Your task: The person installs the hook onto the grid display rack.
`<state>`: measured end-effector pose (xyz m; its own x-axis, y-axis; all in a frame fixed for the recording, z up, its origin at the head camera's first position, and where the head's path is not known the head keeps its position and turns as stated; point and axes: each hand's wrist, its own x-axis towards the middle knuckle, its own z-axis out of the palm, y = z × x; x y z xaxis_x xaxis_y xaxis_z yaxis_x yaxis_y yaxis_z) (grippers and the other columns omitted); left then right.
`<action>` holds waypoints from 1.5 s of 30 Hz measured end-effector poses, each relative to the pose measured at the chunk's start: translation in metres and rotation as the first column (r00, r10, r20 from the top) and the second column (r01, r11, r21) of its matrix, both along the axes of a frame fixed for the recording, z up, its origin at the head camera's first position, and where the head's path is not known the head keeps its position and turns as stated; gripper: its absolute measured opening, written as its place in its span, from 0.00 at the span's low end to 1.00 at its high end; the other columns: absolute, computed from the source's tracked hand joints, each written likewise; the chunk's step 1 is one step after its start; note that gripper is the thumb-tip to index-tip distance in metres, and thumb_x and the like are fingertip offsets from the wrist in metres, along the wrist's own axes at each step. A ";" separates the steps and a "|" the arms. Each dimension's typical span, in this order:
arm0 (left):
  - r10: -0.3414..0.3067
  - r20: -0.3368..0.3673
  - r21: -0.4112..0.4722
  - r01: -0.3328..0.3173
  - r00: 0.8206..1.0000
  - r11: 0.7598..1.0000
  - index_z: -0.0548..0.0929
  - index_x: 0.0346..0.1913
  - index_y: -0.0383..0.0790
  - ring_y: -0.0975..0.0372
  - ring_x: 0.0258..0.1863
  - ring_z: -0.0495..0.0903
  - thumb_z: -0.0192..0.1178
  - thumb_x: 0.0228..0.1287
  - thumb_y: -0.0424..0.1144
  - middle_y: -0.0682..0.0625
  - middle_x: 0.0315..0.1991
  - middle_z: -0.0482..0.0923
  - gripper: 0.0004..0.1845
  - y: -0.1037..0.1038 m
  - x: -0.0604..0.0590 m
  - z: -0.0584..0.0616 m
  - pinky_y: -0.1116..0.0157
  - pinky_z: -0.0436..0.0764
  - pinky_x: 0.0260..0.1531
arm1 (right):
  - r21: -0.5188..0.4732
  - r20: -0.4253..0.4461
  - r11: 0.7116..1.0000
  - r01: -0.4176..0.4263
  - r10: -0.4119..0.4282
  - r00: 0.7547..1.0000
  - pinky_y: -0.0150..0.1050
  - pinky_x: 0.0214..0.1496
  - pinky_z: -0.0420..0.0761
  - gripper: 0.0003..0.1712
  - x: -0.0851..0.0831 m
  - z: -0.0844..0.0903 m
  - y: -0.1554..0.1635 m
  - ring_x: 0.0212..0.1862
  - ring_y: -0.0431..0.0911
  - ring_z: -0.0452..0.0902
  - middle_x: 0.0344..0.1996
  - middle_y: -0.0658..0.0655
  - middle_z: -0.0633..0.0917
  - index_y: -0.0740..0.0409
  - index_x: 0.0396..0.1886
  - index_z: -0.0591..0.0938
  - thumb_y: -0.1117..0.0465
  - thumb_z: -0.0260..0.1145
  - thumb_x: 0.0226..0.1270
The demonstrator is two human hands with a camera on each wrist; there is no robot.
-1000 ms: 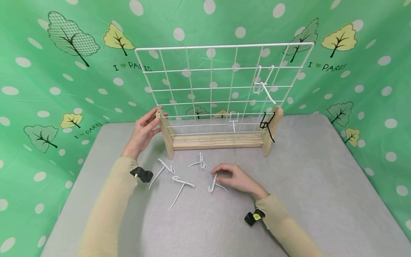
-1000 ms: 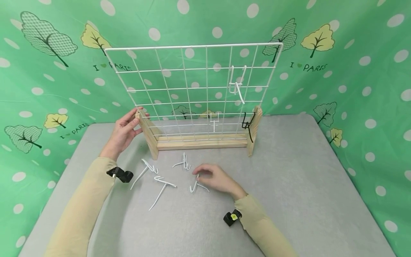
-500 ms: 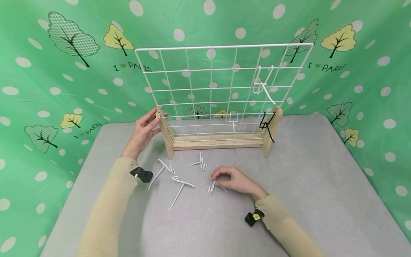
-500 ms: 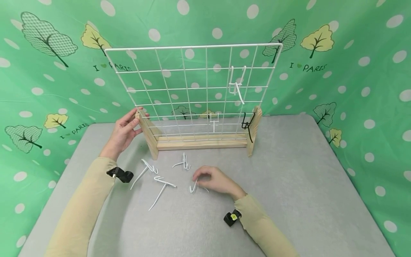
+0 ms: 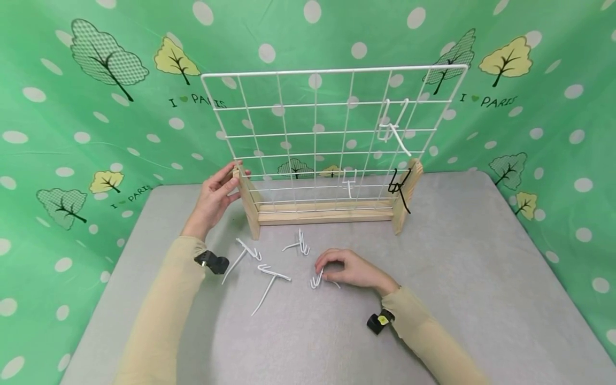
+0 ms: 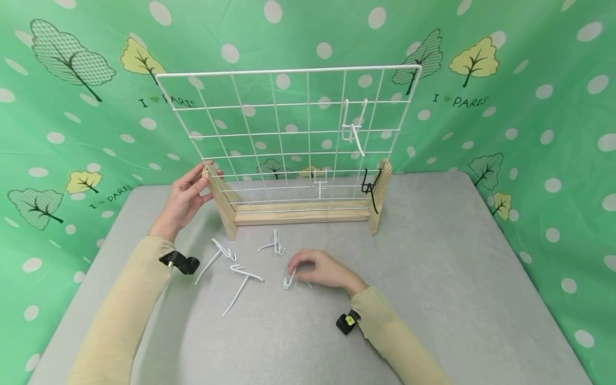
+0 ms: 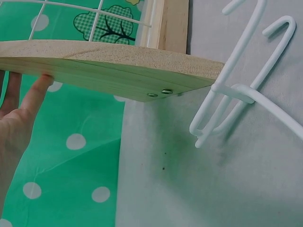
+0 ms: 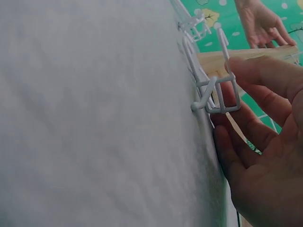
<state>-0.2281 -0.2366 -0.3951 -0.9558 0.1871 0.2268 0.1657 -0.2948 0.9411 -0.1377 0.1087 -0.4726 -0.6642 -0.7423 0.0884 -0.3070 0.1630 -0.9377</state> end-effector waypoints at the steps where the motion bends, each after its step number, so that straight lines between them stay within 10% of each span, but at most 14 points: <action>1: -0.001 0.000 0.000 0.001 1.000 1.000 0.76 0.65 0.44 0.56 0.58 0.73 0.51 0.73 0.29 0.40 0.60 0.74 0.20 0.000 0.000 0.000 0.60 0.80 0.49 | 0.006 -0.005 1.000 -0.004 0.004 1.000 0.54 0.57 0.74 0.07 0.001 0.005 -0.001 0.51 0.59 0.76 0.44 0.67 0.82 0.70 0.37 0.83 0.77 0.66 0.59; 7: 0.000 0.003 -0.007 0.000 1.000 1.000 0.75 0.65 0.45 0.55 0.59 0.72 0.52 0.73 0.30 0.44 0.58 0.75 0.21 0.000 0.001 0.001 0.61 0.80 0.50 | 0.075 -0.031 0.997 -0.024 0.027 0.999 0.55 0.55 0.75 0.05 0.003 0.027 -0.006 0.48 0.61 0.76 0.41 0.67 0.82 0.72 0.36 0.82 0.78 0.66 0.58; 28: -0.012 -0.003 0.007 0.012 1.000 1.000 0.76 0.64 0.44 0.55 0.59 0.73 0.51 0.73 0.29 0.47 0.56 0.77 0.20 -0.001 0.000 -0.001 0.62 0.80 0.50 | 0.093 -0.007 0.994 0.058 -0.058 0.998 0.34 0.43 0.77 0.06 -0.005 0.000 -0.007 0.38 0.40 0.75 0.34 0.47 0.84 0.60 0.36 0.85 0.72 0.66 0.61; 45: -0.005 0.001 -0.001 0.005 1.000 1.000 0.76 0.65 0.45 0.55 0.59 0.73 0.52 0.73 0.30 0.40 0.60 0.74 0.21 -0.001 0.000 -0.001 0.61 0.80 0.50 | 0.015 0.030 0.987 0.162 -0.162 0.986 0.36 0.46 0.78 0.06 -0.003 0.005 -0.012 0.42 0.49 0.77 0.37 0.64 0.84 0.72 0.39 0.83 0.74 0.64 0.63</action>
<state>-0.2278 -0.2378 -0.3962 -0.9552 0.1917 0.2256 0.1631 -0.2951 0.9414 -0.1410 0.0969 -0.4672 -0.7781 -0.6256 0.0571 -0.2464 0.2203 -0.9438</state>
